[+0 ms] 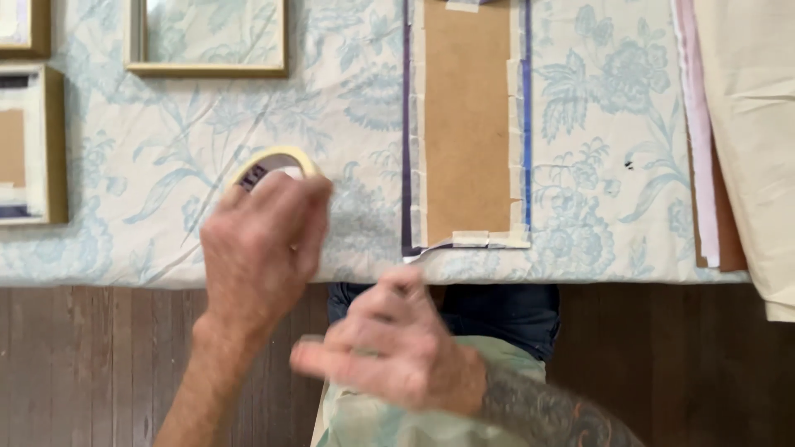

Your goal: Applying masking tape to the edges of a wooden board to secure a liner

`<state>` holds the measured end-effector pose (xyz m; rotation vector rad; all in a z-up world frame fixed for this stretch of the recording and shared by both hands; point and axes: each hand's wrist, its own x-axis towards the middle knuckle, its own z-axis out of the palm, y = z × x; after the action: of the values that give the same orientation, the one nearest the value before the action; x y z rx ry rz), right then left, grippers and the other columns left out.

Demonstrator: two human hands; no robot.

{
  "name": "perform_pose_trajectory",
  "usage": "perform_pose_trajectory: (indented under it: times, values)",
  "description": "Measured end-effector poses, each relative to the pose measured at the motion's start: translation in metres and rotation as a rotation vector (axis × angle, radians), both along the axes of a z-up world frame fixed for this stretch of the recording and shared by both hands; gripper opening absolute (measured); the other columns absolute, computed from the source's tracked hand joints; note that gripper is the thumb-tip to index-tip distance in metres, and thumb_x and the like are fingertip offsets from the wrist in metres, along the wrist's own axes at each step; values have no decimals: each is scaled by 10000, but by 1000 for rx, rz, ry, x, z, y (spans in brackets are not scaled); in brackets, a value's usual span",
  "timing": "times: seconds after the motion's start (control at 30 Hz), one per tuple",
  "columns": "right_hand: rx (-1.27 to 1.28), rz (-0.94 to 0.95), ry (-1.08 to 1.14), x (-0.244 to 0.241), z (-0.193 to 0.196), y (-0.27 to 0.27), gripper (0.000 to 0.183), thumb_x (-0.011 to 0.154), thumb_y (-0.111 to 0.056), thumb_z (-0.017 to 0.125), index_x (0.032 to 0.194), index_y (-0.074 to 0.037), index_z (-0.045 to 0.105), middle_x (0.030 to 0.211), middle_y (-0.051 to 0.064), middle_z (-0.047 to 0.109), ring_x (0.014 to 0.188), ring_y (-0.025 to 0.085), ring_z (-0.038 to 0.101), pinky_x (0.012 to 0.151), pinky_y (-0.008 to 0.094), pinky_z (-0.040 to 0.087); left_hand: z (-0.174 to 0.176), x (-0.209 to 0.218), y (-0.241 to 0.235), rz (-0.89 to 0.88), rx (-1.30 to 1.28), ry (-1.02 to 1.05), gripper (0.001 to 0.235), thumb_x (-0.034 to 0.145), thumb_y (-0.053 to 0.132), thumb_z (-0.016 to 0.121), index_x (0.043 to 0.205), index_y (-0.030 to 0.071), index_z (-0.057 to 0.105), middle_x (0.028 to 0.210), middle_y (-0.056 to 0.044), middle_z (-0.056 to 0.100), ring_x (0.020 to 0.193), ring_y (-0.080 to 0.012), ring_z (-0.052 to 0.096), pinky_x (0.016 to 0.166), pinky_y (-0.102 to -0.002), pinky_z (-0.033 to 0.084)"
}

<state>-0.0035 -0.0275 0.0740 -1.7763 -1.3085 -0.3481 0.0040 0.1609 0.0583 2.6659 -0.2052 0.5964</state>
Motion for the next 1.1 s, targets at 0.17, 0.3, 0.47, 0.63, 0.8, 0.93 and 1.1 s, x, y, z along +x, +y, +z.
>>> perform_pose_trajectory:
  times: [0.17, 0.3, 0.47, 0.63, 0.8, 0.93, 1.1]
  values:
    - [-113, 47, 178, -8, -25, -41, 130, 1032, -155, 685, 1140, -179, 755, 890, -45, 549, 841, 166, 493, 878, 407, 298, -36, 11, -9, -100, 375, -24, 65, 1089, 196, 641, 1132, 148, 629, 797, -2, 501, 597, -176, 494, 637, -333, 387]
    - [-192, -67, 277, 10, -47, -87, 234, 936, -210, 774, 1167, -215, 742, 852, -74, 568, 842, 146, 489, 895, 399, 287, -67, 14, -1, -112, 441, -16, 370, 1110, 252, 583, 1450, 106, 570, 921, -10, 596, 757, -188, 557, 660, -344, 463]
    - [-346, -268, 291, 21, -66, -123, 348, 890, -254, 810, 1216, -220, 694, 871, -125, 603, 904, 130, 499, 941, 366, 290, -48, -8, -25, -110, 229, 23, 427, 1029, 297, 687, 1383, 76, 595, 1046, -97, 621, 890, -234, 589, 771, -391, 506]
    - [-342, -345, 285, 34, -56, -110, 177, 899, -172, 818, 1031, -196, 702, 908, -147, 678, 900, 121, 557, 943, 338, 313, -49, -25, -58, -242, 84, 113, 480, 944, 434, 771, 1269, 107, 638, 1114, -82, 640, 981, -218, 588, 854, -395, 488]
    - [-275, -346, 317, 35, -53, -105, 146, 881, -87, 826, 958, -193, 763, 1002, -42, 665, 922, 182, 525, 897, 353, 362, -49, -14, -70, -262, -21, -43, 94, 1001, 139, 728, 968, 92, 652, 928, -34, 627, 806, -233, 599, 709, -382, 447]
    - [-270, -354, 437, 39, -48, -107, 149, 839, -77, 857, 951, -155, 797, 1164, 55, 581, 912, 197, 485, 893, 317, 459, -53, -9, -67, -265, -85, 107, 100, 998, 186, 706, 1026, 90, 714, 947, -53, 639, 822, -251, 613, 721, -392, 447]
    - [-306, -344, 385, 46, -44, -103, 107, 888, -101, 826, 956, -167, 776, 894, -79, 741, 843, 117, 623, 876, 309, 328, -56, -1, -65, -239, -257, 262, 120, 961, 136, 694, 1059, 133, 764, 910, -36, 661, 748, -274, 629, 702, -421, 464]
